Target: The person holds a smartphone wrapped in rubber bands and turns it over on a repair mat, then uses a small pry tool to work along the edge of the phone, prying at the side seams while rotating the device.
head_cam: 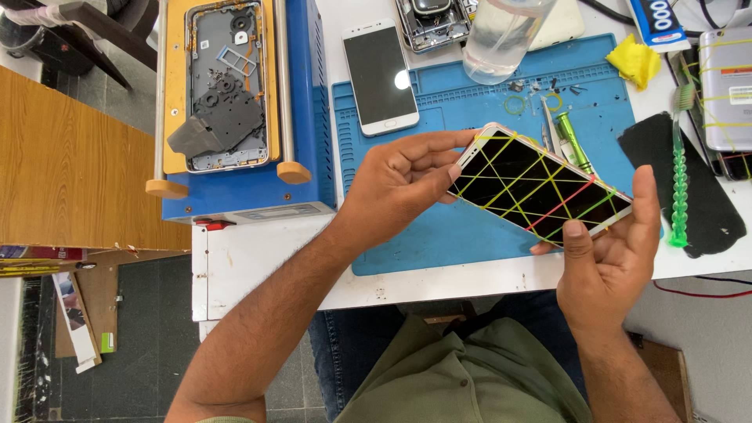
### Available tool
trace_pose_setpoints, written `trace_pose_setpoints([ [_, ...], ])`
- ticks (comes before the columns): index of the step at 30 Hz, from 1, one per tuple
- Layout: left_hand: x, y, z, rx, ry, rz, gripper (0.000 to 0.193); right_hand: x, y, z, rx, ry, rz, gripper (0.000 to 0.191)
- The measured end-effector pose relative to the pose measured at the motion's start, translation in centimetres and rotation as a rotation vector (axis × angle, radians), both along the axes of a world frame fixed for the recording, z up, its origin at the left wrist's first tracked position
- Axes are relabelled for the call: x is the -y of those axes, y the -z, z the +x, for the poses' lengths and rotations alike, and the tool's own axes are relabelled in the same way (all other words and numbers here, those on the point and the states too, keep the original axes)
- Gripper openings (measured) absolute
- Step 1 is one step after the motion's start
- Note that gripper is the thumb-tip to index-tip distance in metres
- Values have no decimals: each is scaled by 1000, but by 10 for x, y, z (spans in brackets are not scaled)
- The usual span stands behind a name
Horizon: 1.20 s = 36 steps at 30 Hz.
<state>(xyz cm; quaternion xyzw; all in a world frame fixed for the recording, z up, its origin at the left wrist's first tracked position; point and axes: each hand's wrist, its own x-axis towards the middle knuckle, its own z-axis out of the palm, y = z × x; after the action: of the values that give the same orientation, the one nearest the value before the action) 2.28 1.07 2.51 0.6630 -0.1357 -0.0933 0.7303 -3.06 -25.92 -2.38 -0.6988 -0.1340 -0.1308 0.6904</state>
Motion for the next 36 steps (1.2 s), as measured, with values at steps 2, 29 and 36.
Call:
trace_pose_setpoints([
  [2,0,0,-1,6,-3,-15,41,0,0,0,0,3,-2,66],
  [29,0,-2,4,-159,-95,-23,31,-4,-2,0,43,-3,-102,65],
  [36,-2,0,8,-342,-46,-220,23,-4,0,-2,41,7,-91,62],
])
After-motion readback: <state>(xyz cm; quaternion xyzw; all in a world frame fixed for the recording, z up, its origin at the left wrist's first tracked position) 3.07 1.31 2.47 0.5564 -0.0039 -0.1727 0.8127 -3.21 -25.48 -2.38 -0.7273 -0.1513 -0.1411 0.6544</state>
